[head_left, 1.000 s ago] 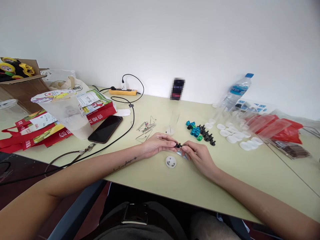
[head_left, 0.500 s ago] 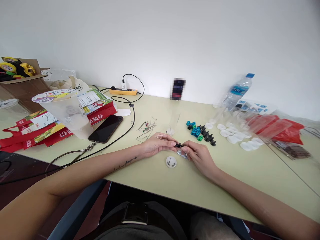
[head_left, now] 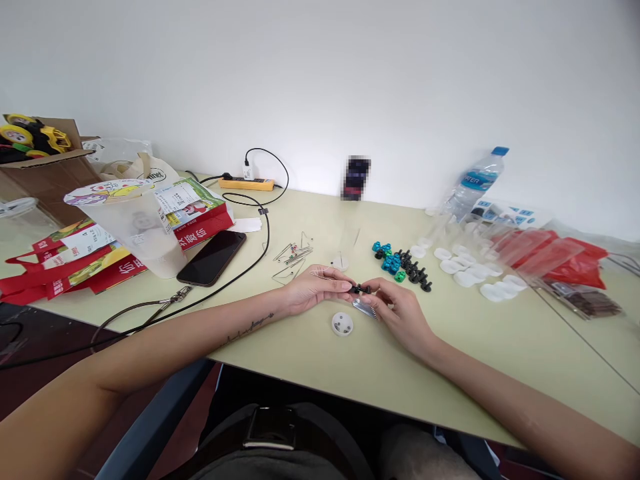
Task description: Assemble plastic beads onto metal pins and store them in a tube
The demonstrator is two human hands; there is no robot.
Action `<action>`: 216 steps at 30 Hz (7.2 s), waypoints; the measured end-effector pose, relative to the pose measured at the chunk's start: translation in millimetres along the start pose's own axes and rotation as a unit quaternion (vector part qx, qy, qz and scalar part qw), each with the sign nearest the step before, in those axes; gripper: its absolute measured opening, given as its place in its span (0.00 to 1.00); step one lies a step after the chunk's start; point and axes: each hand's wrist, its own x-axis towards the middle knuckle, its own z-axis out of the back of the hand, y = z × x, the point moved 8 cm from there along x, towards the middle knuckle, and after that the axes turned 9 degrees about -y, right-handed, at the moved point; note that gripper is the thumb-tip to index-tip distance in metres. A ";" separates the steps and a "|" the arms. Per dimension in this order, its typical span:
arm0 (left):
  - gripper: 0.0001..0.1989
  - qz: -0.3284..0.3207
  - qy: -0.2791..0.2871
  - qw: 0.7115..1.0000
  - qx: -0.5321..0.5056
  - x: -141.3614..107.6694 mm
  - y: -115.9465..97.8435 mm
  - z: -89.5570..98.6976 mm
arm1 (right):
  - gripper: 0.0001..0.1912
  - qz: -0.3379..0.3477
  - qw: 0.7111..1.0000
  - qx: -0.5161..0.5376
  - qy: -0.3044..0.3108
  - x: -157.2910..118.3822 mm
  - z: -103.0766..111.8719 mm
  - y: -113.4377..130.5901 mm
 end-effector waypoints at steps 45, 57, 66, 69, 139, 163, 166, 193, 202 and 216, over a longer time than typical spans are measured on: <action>0.14 0.000 -0.005 1.000 -0.001 -0.4 -0.7 -0.2 | 0.15 -0.007 1.000 -0.004 -0.006 -0.1 1.5 0.8; 0.15 0.002 -0.009 1.000 0.005 -0.5 -0.4 0.7 | 0.13 0.001 1.000 -0.010 -0.013 0.0 1.9 -0.3; 0.14 0.000 -0.007 1.000 0.003 -0.3 -0.8 0.3 | 0.13 -0.001 1.000 -0.009 -0.006 0.3 1.6 1.1; 0.13 -0.004 0.001 1.000 0.001 -0.2 -1.3 -0.6 | 0.12 -0.001 1.000 -0.007 -0.007 0.0 1.4 0.3; 0.14 -0.001 0.006 1.000 0.008 0.2 0.0 0.7 | 0.10 -0.002 1.000 0.005 0.007 -1.1 -0.5 0.0; 0.15 0.004 0.008 1.000 0.007 0.0 -0.6 -0.9 | 0.16 -0.001 1.000 0.001 0.026 -1.4 -2.1 3.4; 0.14 0.001 0.003 1.000 0.006 0.4 -0.5 0.3 | 0.15 -0.005 1.000 0.003 0.024 -1.1 -1.8 3.8; 0.16 0.000 0.000 1.000 0.018 0.1 -0.9 0.7 | 0.14 0.003 1.000 0.008 -0.009 0.2 1.1 2.6; 0.16 0.004 0.006 1.000 0.022 -0.3 -0.6 -0.9 | 0.19 0.017 1.000 -0.003 0.016 0.2 -0.1 7.1; 0.15 -0.001 0.006 1.000 0.019 -0.6 -1.0 -1.0 | 0.16 0.003 1.000 0.000 0.017 0.3 -0.3 4.7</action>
